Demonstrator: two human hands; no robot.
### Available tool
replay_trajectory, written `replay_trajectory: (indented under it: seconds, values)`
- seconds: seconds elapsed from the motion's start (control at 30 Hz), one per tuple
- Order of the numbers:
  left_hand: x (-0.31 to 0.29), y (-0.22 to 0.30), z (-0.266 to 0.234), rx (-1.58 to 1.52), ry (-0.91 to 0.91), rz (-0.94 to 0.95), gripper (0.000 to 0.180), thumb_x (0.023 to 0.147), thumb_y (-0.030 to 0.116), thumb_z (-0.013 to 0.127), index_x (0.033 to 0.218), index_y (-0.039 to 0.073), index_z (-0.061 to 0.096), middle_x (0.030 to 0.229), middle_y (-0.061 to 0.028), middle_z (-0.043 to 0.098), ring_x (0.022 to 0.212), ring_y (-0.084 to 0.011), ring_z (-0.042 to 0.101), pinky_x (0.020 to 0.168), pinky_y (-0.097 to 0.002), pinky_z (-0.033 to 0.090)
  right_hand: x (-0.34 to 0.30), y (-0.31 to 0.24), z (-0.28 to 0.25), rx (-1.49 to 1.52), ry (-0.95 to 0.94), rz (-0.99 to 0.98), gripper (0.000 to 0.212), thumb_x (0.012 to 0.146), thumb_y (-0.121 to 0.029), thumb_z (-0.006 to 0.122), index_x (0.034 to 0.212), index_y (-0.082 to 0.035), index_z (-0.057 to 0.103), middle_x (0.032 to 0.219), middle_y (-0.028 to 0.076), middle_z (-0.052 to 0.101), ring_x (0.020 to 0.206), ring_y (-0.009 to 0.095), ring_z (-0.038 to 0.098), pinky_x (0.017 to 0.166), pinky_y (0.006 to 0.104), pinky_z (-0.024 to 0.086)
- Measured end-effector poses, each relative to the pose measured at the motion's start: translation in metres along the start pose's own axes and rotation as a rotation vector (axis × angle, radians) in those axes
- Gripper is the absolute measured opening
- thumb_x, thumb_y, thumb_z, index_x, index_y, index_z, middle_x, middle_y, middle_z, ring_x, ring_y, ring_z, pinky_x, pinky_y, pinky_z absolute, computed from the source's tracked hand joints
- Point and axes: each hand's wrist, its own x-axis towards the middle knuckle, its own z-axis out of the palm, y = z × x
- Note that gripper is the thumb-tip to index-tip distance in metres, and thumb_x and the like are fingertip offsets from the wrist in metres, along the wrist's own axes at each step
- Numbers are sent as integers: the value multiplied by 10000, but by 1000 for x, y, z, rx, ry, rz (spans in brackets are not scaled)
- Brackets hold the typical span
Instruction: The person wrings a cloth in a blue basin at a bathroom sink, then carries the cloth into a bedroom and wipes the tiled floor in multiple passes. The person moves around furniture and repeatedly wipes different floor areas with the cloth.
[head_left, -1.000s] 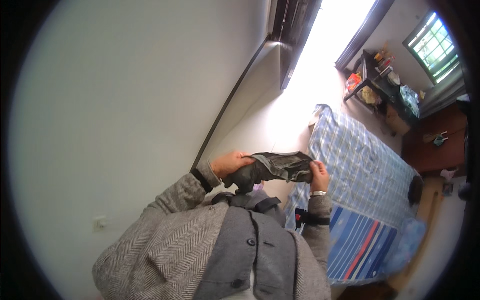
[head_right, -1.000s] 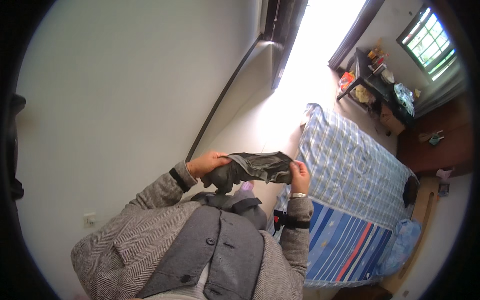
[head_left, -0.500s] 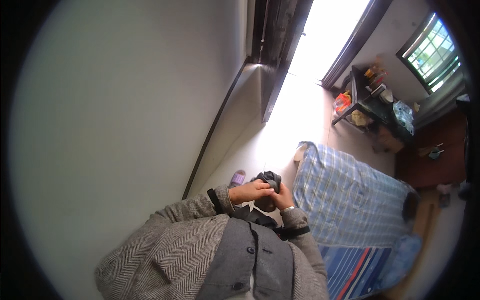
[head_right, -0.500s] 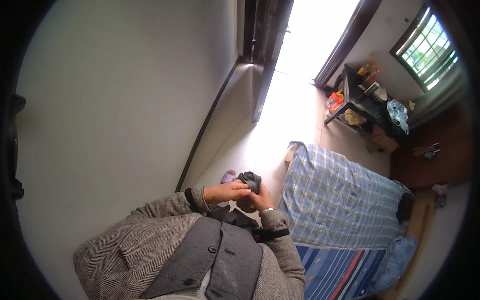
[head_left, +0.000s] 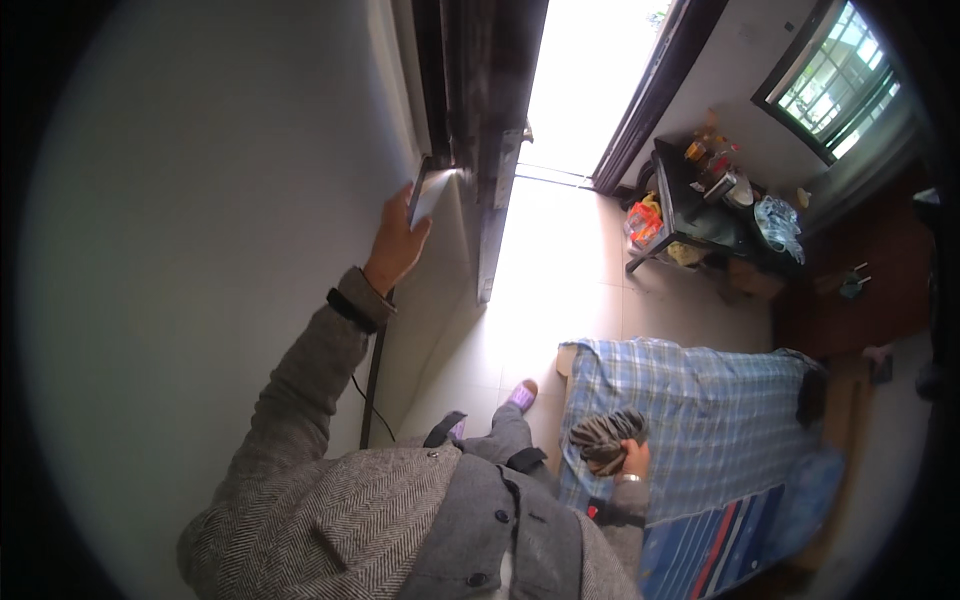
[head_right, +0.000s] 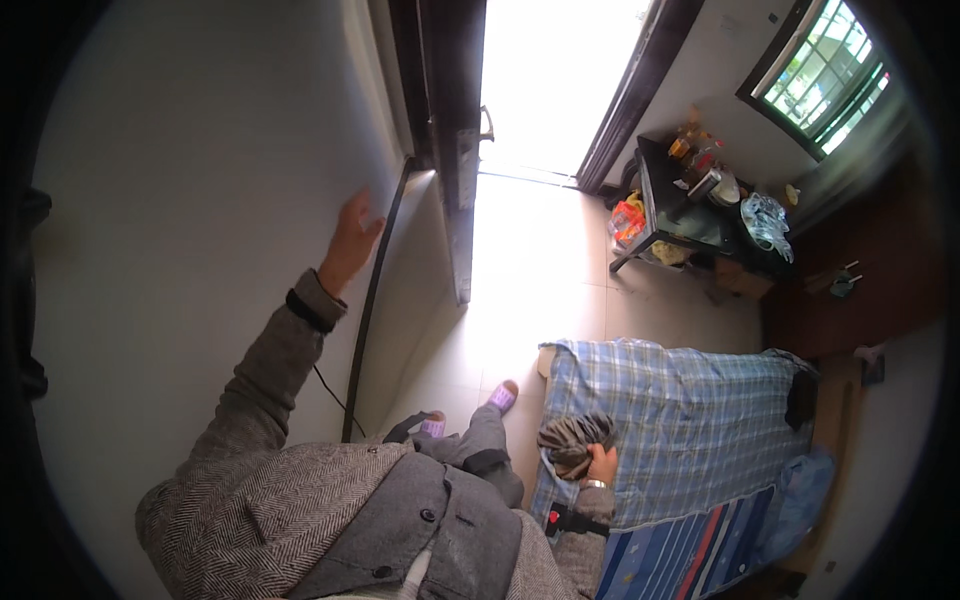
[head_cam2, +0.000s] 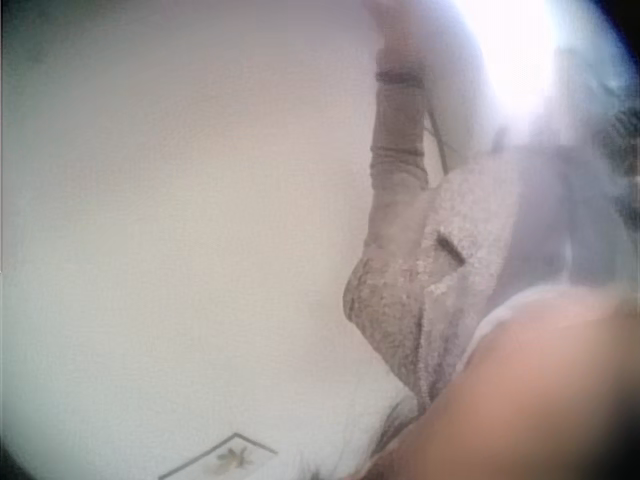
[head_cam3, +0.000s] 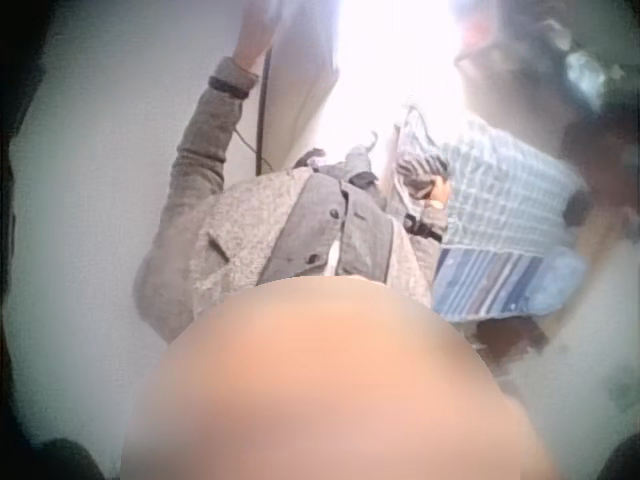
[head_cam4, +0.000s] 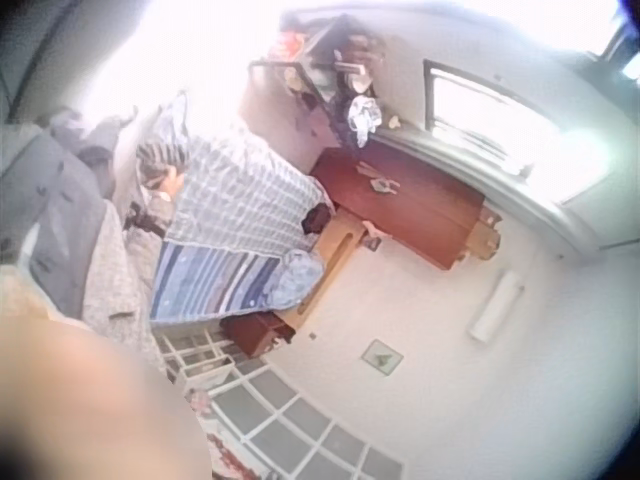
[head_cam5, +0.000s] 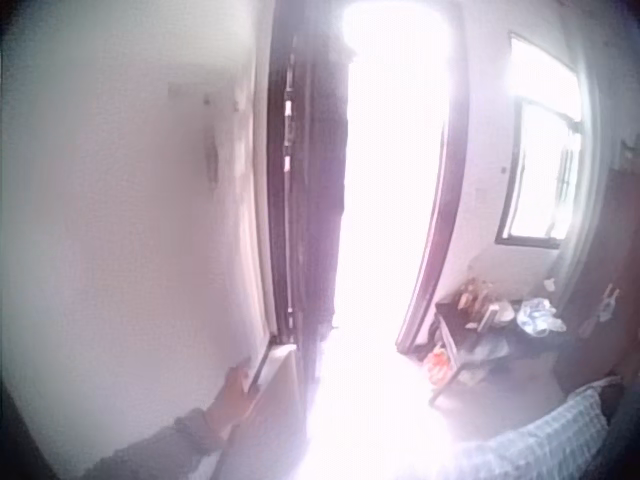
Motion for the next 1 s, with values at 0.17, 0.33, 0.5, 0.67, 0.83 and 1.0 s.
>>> replay_trajectory:
  seconds: [0.17, 0.33, 0.5, 0.67, 0.83, 1.0]
  values:
    - [110, 12, 51, 423, 220, 349, 562, 898, 66, 581, 1390, -15, 324, 1271, -205, 453, 1216, -312, 444, 1032, -386, 384, 63, -14, -19, 23, 136, 48, 199, 716, -42, 601, 900, 18, 554, 832, 63, 575, 722, 190, 543, 671, 346, 471]
    - [166, -14, 100, -502, -32, 96, 462, 875, 19, 589, 1302, -7, 413, 1185, -128, 540, 1055, -236, 536, 943, -368, 447, 140, -50, -8, 86, 156, 147, 228, 715, -17, 567, 942, 2, 544, 900, 92, 575, 773, 234, 566, 721, 358, 501]
    - [174, -22, 108, -250, -135, 18, 258, 965, 158, 509, 1177, 10, 502, 1074, -78, 559, 965, -170, 509, 899, -325, 447, 215, -94, 20, 69, 100, 81, 218, 720, -33, 584, 935, 3, 565, 857, 70, 591, 759, 207, 565, 714, 333, 483]
    - [185, 40, 161, 79, 2, 251, 365, 897, 130, 581, 1222, 3, 471, 982, -137, 583, 839, -274, 559, 775, -406, 476, 277, -114, 45, -88, 46, 37, 228, 716, -34, 589, 940, 6, 575, 851, 69, 603, 757, 200, 571, 720, 320, 477]
    - [235, 98, 221, 342, 89, 374, 447, 820, 107, 601, 1235, 3, 469, 906, -180, 546, 732, -316, 504, 690, -429, 456, 302, -138, 77, 106, 49, 30, 258, 731, -36, 586, 982, 26, 591, 913, 67, 626, 808, 218, 584, 759, 350, 480]
    - [297, 112, 270, 257, -218, 289, 691, 801, 167, 641, 1387, -25, 330, 1062, -214, 561, 890, -386, 550, 719, -475, 459, 300, -172, 106, 216, 113, 29, 350, 748, -25, 556, 1094, 25, 567, 987, 83, 621, 843, 225, 591, 787, 358, 487]
